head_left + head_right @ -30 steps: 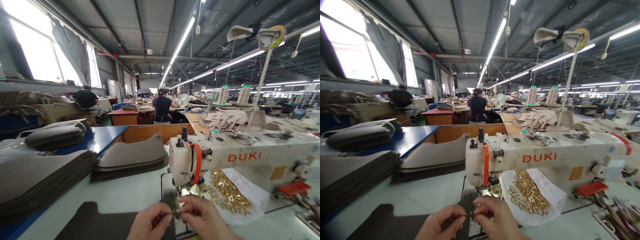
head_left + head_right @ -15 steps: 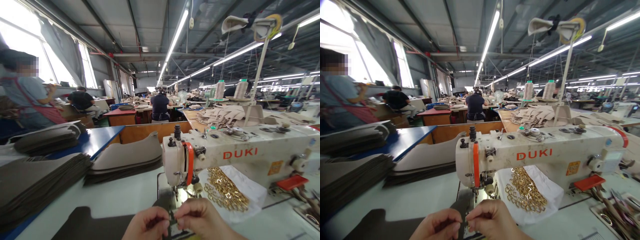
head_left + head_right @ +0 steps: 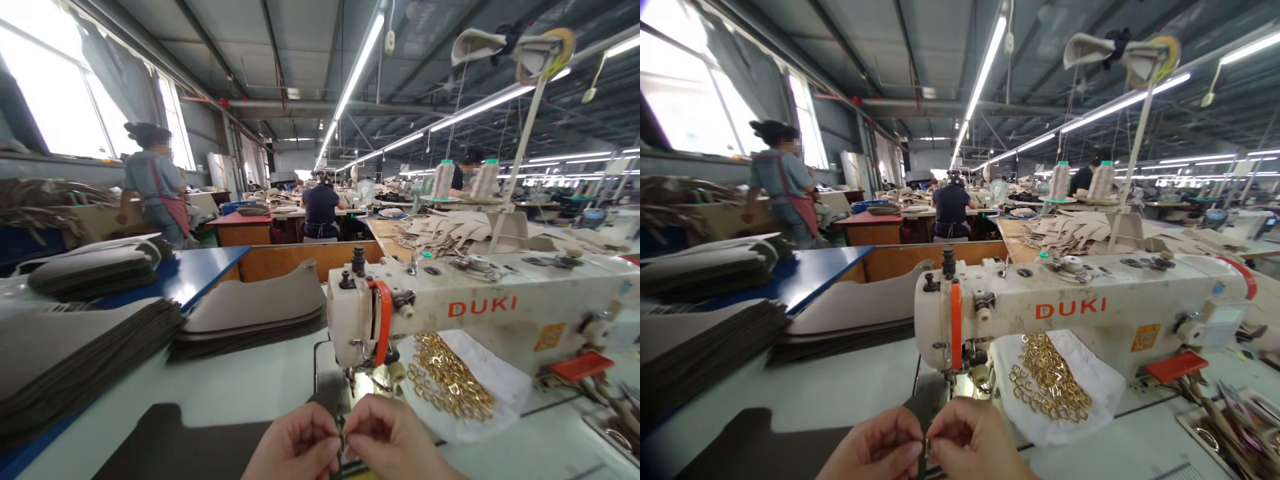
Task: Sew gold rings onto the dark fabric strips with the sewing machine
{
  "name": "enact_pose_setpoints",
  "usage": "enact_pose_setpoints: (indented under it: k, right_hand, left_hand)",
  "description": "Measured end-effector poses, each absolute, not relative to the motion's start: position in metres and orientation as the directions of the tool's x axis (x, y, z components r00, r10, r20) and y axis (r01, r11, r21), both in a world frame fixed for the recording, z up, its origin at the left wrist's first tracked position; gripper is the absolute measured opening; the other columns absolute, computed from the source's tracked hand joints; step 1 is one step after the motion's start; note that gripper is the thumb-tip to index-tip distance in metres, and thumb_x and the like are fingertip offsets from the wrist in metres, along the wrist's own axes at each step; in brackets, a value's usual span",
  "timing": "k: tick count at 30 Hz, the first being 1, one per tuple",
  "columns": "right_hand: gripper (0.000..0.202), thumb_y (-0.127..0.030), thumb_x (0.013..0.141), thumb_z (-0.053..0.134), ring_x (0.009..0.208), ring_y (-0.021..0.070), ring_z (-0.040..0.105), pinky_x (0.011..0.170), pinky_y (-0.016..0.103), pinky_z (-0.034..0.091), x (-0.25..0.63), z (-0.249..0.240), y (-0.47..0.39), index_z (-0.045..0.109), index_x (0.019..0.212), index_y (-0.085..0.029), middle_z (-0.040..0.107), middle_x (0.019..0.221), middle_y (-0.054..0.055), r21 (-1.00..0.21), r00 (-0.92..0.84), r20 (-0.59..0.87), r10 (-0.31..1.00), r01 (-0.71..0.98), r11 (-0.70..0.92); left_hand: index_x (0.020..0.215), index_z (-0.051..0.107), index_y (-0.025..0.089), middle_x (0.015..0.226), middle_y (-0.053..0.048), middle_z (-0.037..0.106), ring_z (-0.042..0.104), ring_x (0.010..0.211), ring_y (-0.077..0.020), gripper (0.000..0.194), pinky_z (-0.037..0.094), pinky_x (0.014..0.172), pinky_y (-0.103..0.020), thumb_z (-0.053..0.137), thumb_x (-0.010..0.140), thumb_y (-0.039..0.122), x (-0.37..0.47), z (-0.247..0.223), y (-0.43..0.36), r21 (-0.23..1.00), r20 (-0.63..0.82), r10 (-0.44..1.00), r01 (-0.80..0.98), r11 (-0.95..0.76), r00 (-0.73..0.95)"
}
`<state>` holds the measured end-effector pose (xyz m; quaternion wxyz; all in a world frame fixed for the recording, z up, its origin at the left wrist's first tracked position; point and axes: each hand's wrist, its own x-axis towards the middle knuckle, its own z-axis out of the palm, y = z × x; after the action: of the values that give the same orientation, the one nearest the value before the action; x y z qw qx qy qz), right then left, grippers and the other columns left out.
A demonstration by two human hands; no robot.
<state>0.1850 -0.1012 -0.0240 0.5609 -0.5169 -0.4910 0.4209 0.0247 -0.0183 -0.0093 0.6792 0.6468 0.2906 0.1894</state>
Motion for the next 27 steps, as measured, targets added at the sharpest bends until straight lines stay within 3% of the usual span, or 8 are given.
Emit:
enact_pose_setpoints:
  k: [4,8,15,21,23,27]
  right_hand:
    - [0.028,-0.039,0.062,0.079,0.06,0.013,0.062,0.061,0.025,0.047,0.183,-0.022,-0.098,0.062,0.07,-0.018,0.062,0.063,-0.002,-0.983,0.123,0.016,0.992,-0.179,0.038]
    - [0.038,-0.048,0.061,0.082,0.063,0.0145,0.064,0.065,0.028,0.05,0.185,-0.02,-0.098,0.063,0.075,-0.017,0.063,0.065,-0.001,-0.969,0.115,-0.002,0.993,-0.246,0.026]
    - [0.039,-0.049,0.062,0.081,0.06,0.0137,0.063,0.064,0.027,0.05,0.179,-0.028,-0.098,0.062,0.074,-0.018,0.062,0.061,-0.003,-0.967,0.115,-0.012,0.993,-0.253,0.018]
    - [0.03,-0.041,0.068,0.075,0.063,0.014,0.063,0.066,0.027,0.049,0.177,-0.021,-0.102,0.058,0.076,-0.017,0.062,0.066,-0.001,-0.966,0.071,-0.026,0.997,-0.26,-0.006]
    - [0.022,-0.034,0.07,0.071,0.061,0.0121,0.059,0.063,0.025,0.046,0.177,-0.015,-0.104,0.058,0.077,-0.017,0.06,0.066,-0.002,-0.98,0.065,-0.004,0.998,-0.197,0.009]
    - [0.029,-0.022,0.057,0.075,0.058,0.0103,0.048,0.056,0.023,0.037,0.174,-0.012,-0.108,0.055,0.078,-0.018,0.054,0.065,-0.004,-1.0,0.077,0.004,0.997,-0.018,0.006]
  left_hand:
    - [0.074,0.056,0.018,0.06,0.0,0.067,0.057,0.05,-0.0105,0.049,0.04,0.051,-0.022,0.073,0.065,0.063,0.024,-0.008,-0.017,0.98,-0.164,0.621,0.052,0.194,0.766]
    - [0.083,0.062,0.017,0.065,-0.001,0.069,0.062,0.058,-0.0121,0.053,0.042,0.057,-0.023,0.076,0.063,0.063,0.025,-0.007,-0.014,0.939,-0.21,0.604,-0.014,0.344,0.769]
    - [0.073,0.056,0.018,0.058,0.004,0.061,0.05,0.05,-0.0073,0.048,0.037,0.051,-0.021,0.081,0.059,0.056,0.033,-0.005,-0.019,0.975,-0.156,0.586,0.028,0.222,0.795]
    - [0.067,0.053,0.018,0.059,0.004,0.055,0.047,0.056,-0.0096,0.024,0.035,0.054,-0.022,0.073,0.065,0.032,0.03,-0.006,-0.019,0.988,-0.152,0.573,0.1,0.122,0.805]
    - [0.066,0.053,0.018,0.06,0.004,0.054,0.046,0.057,-0.0103,0.015,0.035,0.055,-0.023,0.067,0.065,0.025,0.028,-0.004,-0.021,0.991,-0.128,0.585,0.124,0.047,0.801]
    - [0.065,0.053,0.017,0.063,0.004,0.052,0.046,0.061,-0.0117,0.004,0.035,0.058,-0.023,0.056,0.062,0.017,0.026,0.0,-0.025,0.984,-0.095,0.627,0.167,-0.056,0.773]
